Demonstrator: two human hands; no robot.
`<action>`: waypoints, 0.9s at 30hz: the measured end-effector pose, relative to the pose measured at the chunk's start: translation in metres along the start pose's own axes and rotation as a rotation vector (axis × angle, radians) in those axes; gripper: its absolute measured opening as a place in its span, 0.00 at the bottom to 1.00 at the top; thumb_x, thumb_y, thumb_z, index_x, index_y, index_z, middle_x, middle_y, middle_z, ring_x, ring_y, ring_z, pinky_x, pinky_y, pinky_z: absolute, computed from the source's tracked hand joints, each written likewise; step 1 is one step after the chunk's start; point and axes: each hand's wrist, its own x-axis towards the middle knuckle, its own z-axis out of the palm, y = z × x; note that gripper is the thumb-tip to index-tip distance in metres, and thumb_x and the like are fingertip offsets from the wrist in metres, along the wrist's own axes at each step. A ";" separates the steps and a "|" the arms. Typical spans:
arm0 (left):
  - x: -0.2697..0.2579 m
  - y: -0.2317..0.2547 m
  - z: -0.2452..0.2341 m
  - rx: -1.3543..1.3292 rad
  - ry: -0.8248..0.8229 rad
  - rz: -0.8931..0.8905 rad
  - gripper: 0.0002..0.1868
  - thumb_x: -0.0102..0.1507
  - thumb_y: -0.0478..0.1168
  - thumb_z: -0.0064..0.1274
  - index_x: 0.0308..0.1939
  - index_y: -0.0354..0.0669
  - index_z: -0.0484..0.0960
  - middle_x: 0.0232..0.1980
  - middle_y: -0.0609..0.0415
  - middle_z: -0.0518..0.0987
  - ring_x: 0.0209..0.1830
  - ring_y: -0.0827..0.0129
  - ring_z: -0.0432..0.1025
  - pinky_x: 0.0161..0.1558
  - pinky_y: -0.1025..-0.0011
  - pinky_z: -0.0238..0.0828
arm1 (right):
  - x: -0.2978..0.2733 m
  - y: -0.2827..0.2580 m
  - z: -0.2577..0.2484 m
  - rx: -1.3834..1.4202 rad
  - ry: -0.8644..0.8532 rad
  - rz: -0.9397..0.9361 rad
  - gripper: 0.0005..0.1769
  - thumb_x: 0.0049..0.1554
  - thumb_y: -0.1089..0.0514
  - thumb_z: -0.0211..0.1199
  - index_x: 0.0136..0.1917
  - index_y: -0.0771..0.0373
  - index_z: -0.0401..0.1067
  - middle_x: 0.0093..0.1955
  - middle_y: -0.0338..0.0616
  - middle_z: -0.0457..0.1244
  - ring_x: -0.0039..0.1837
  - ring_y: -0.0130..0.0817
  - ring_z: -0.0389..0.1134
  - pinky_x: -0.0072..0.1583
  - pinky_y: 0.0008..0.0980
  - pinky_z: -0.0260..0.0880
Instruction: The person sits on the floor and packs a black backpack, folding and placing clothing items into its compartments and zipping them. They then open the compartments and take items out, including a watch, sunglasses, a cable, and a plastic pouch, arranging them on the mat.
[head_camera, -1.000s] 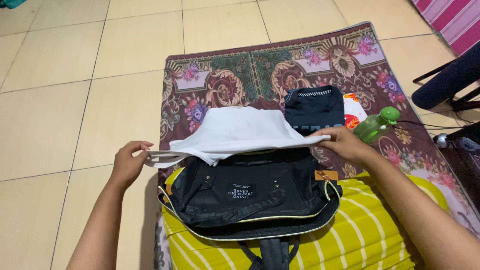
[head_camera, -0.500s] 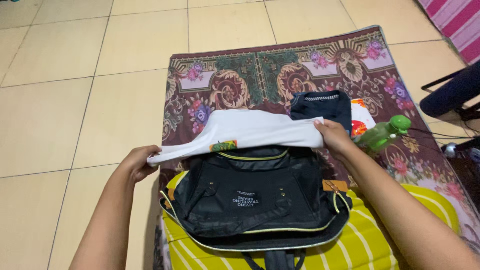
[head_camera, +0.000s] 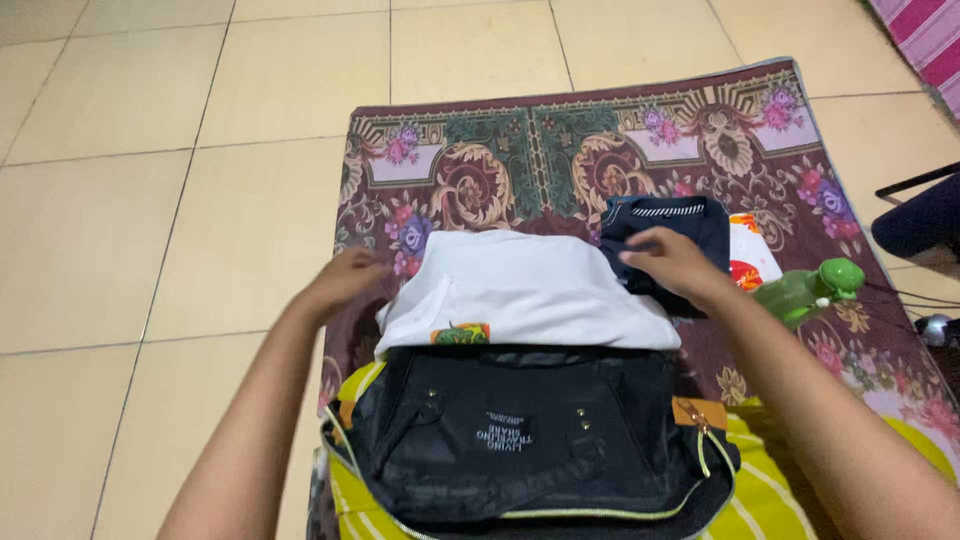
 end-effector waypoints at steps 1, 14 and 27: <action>0.016 0.009 0.014 0.067 0.028 0.051 0.32 0.61 0.55 0.59 0.62 0.38 0.78 0.59 0.47 0.81 0.57 0.67 0.74 0.59 0.68 0.68 | 0.010 -0.003 0.007 0.016 0.008 -0.037 0.23 0.56 0.51 0.71 0.61 0.64 0.74 0.52 0.47 0.70 0.55 0.34 0.71 0.56 0.33 0.71; 0.047 0.108 0.059 -0.153 -0.135 0.001 0.18 0.55 0.44 0.70 0.35 0.43 0.75 0.32 0.54 0.80 0.32 0.69 0.74 0.33 0.68 0.70 | 0.074 -0.006 0.045 -0.096 -0.261 -0.090 0.21 0.50 0.67 0.65 0.58 0.64 0.75 0.51 0.45 0.70 0.53 0.33 0.70 0.56 0.32 0.70; -0.086 0.145 0.019 0.371 -0.151 0.640 0.12 0.46 0.28 0.57 0.30 0.41 0.72 0.39 0.47 0.74 0.45 0.52 0.71 0.45 0.59 0.68 | -0.035 0.018 -0.021 0.118 -0.234 -0.132 0.13 0.47 0.66 0.65 0.47 0.64 0.80 0.46 0.40 0.71 0.46 0.25 0.69 0.48 0.29 0.69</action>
